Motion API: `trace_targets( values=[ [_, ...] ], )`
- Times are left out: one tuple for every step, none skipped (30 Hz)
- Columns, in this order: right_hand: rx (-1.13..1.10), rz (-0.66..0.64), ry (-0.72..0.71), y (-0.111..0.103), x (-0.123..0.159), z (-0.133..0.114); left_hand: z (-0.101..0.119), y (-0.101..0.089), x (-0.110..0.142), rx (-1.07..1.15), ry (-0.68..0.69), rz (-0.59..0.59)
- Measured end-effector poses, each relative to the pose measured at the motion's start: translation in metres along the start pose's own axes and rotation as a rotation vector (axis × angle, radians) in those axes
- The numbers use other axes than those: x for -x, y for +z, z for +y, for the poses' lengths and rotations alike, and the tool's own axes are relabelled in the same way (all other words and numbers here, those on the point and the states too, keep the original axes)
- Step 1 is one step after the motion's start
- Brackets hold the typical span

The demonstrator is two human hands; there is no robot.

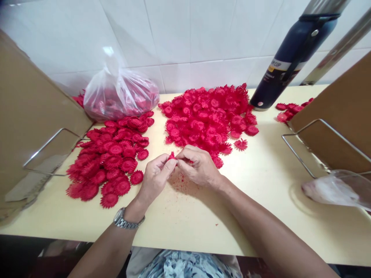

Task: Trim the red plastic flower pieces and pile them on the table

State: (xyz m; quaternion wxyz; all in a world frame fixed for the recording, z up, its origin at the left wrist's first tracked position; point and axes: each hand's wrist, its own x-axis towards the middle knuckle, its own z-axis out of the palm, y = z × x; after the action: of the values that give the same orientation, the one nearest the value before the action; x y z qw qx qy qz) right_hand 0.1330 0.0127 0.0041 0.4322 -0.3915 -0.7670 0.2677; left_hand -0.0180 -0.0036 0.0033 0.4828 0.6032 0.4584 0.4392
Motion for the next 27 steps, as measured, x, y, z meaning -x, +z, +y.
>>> trace_targets(
  values=[
    [0.025, 0.026, -0.011, 0.000, 0.000, 0.000, 0.000, -0.001, 0.000, 0.016, -0.013, -0.024],
    [0.044, 0.051, -0.019, 0.000, 0.000, 0.001, -0.001, -0.001, 0.000, 0.028, -0.025, -0.038],
    [0.056, 0.073, -0.025, 0.001, 0.000, 0.001, -0.002, -0.001, 0.000, 0.034, -0.032, -0.035],
    [0.060, 0.089, -0.026, 0.002, 0.000, 0.002, -0.003, 0.000, -0.001, 0.035, -0.036, -0.018],
    [0.060, 0.098, -0.025, 0.003, 0.000, 0.002, -0.004, 0.000, -0.001, 0.038, -0.042, 0.008],
    [0.054, 0.104, -0.024, 0.004, 0.001, 0.003, -0.006, 0.001, -0.001, 0.047, -0.051, 0.034],
    [0.046, 0.106, -0.025, 0.005, 0.001, 0.003, -0.008, 0.002, -0.001, 0.067, -0.063, 0.055],
    [0.037, 0.106, -0.029, 0.006, 0.001, 0.003, -0.009, 0.003, -0.002, 0.099, -0.076, 0.068],
    [0.029, 0.108, -0.032, 0.006, 0.002, 0.004, -0.011, 0.004, -0.002, 0.138, -0.088, 0.082],
    [0.023, 0.108, -0.032, 0.007, 0.002, 0.004, -0.012, 0.005, -0.003, 0.174, -0.096, 0.100],
    [0.014, 0.102, -0.025, 0.007, 0.002, 0.004, -0.012, 0.005, -0.003, 0.201, -0.098, 0.120],
    [-0.006, 0.094, -0.002, 0.007, 0.002, 0.003, -0.013, 0.005, -0.004, 0.216, -0.092, 0.141],
    [-0.046, 0.085, 0.038, 0.006, 0.002, 0.003, -0.013, 0.005, -0.004, 0.220, -0.082, 0.156],
    [-0.105, 0.076, 0.087, 0.006, 0.002, 0.003, -0.013, 0.004, -0.004, 0.213, -0.070, 0.163],
    [-0.175, 0.061, 0.137, 0.005, 0.001, 0.002, -0.012, 0.004, -0.005, 0.200, -0.058, 0.157],
    [-0.247, 0.036, 0.183, 0.004, 0.001, 0.002, -0.012, 0.003, -0.004, 0.185, -0.049, 0.141],
    [-0.317, 0.009, 0.222, 0.004, 0.001, 0.002, -0.012, 0.003, -0.004, 0.169, -0.043, 0.125],
    [-0.377, -0.017, 0.254, 0.003, 0.001, 0.002, -0.012, 0.003, -0.004, 0.154, -0.038, 0.113],
    [-0.426, -0.039, 0.280, 0.004, 0.001, 0.002, -0.012, 0.003, -0.004, 0.143, -0.034, 0.107],
    [-0.465, -0.047, 0.305, 0.004, 0.001, 0.001, -0.012, 0.004, -0.003, 0.137, -0.032, 0.106],
    [-0.494, -0.042, 0.327, 0.005, 0.002, 0.001, -0.012, 0.004, -0.003, 0.132, -0.030, 0.112],
    [-0.504, -0.031, 0.344, 0.006, 0.002, 0.000, -0.012, 0.005, -0.002, 0.125, -0.027, 0.120],
    [-0.486, -0.018, 0.350, 0.006, 0.002, 0.000, -0.012, 0.005, -0.002, 0.117, -0.022, 0.125],
    [-0.447, -0.011, 0.347, 0.007, 0.002, -0.001, -0.011, 0.005, -0.001, 0.111, -0.020, 0.124],
    [-0.395, -0.003, 0.338, 0.007, 0.002, -0.002, -0.010, 0.005, -0.001, 0.109, -0.024, 0.118],
    [-0.338, 0.005, 0.325, 0.007, 0.002, -0.002, -0.008, 0.005, 0.000, 0.114, -0.035, 0.105],
    [-0.283, 0.012, 0.315, 0.007, 0.002, -0.002, -0.007, 0.005, 0.000, 0.127, -0.052, 0.087]
  ],
)
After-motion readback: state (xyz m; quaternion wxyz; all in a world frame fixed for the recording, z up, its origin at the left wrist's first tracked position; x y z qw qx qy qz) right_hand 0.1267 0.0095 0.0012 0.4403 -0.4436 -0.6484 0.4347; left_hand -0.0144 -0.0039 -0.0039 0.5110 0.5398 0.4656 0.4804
